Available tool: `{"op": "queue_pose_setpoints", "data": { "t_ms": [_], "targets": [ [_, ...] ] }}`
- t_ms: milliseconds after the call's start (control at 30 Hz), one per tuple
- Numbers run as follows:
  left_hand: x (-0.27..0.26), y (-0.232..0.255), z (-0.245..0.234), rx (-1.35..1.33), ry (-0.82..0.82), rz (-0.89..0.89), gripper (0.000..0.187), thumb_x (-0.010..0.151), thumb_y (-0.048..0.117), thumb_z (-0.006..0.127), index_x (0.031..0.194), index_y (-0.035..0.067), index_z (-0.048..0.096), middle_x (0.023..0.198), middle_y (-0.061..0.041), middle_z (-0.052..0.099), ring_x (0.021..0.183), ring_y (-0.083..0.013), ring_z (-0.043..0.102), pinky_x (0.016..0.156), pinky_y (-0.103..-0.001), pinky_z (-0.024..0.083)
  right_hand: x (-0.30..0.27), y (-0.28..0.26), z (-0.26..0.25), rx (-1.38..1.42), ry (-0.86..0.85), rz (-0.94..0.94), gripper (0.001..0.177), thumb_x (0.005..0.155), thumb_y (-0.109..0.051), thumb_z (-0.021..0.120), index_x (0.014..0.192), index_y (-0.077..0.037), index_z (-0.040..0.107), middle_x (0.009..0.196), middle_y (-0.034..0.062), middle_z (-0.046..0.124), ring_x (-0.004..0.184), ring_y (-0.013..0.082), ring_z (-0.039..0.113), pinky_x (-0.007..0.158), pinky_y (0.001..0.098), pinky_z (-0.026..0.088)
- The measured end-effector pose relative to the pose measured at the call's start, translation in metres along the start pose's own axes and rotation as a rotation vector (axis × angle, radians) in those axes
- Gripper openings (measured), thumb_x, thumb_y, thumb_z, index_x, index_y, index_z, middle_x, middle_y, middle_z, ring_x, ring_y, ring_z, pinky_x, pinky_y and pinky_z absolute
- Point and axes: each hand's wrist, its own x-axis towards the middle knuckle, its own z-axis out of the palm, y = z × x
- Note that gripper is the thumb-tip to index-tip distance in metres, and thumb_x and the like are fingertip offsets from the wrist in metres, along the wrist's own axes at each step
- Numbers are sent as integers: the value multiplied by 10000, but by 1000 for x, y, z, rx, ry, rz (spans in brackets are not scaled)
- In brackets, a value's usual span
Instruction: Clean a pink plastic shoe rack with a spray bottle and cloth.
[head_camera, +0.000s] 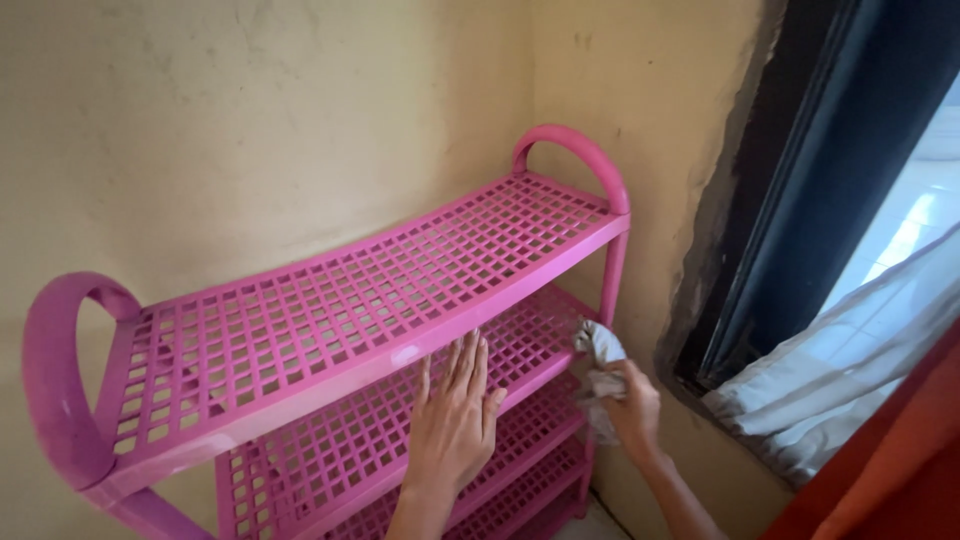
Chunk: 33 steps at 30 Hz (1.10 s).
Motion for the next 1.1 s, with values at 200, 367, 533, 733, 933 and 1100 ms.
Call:
{"op": "queue_pose_setpoints", "data": {
  "t_ms": [200,367,533,733,933,1100],
  "targets": [
    [5,5,6,10,32,17,648,1075,445,276,1568,24,295,1665,-107,260,1537,-232,212,1237,-530,60,68,-35,-38,271,484,-210,400,862,-59,823,1168,-78,566,1043,119,721,880,194,710,610,317,567],
    [10,15,27,62,89,57,629,1094,457,264,1564,40,288,1653,-96,257,1522,-257,207,1225,-549,47,123,-141,-82,241,583,-561,776,775,-64,824,1412,26,389,1231,280,600,1062,371,635,864,458,530],
    [10,28,23,-23,-33,20,649,1080,450,264,1569,24,274,1662,-111,257,1529,-263,217,1231,-535,47,153,-25,-11,158,217,-188,665,828,-300,846,1381,-66,562,1081,212,751,1001,311,748,834,425,588],
    [11,18,23,-22,-30,14,647,1076,446,281,1561,18,296,1649,-130,289,1527,-262,236,1231,-538,67,101,32,23,91,128,43,610,838,-360,816,1345,-72,638,975,216,764,899,319,770,772,428,587],
    [9,17,36,-33,-105,-16,658,1073,448,282,1565,10,283,1647,-130,277,1522,-261,226,1228,-536,70,90,-3,1,149,212,115,494,875,-179,767,1348,-104,648,1023,220,774,932,270,778,798,403,586],
    [5,9,36,-11,-103,-16,660,1069,451,276,1564,15,278,1657,-124,252,1521,-255,212,1219,-540,61,55,-44,23,200,410,-208,792,759,99,690,1508,-118,552,1180,233,728,1045,307,717,847,417,568]
  ]
}}
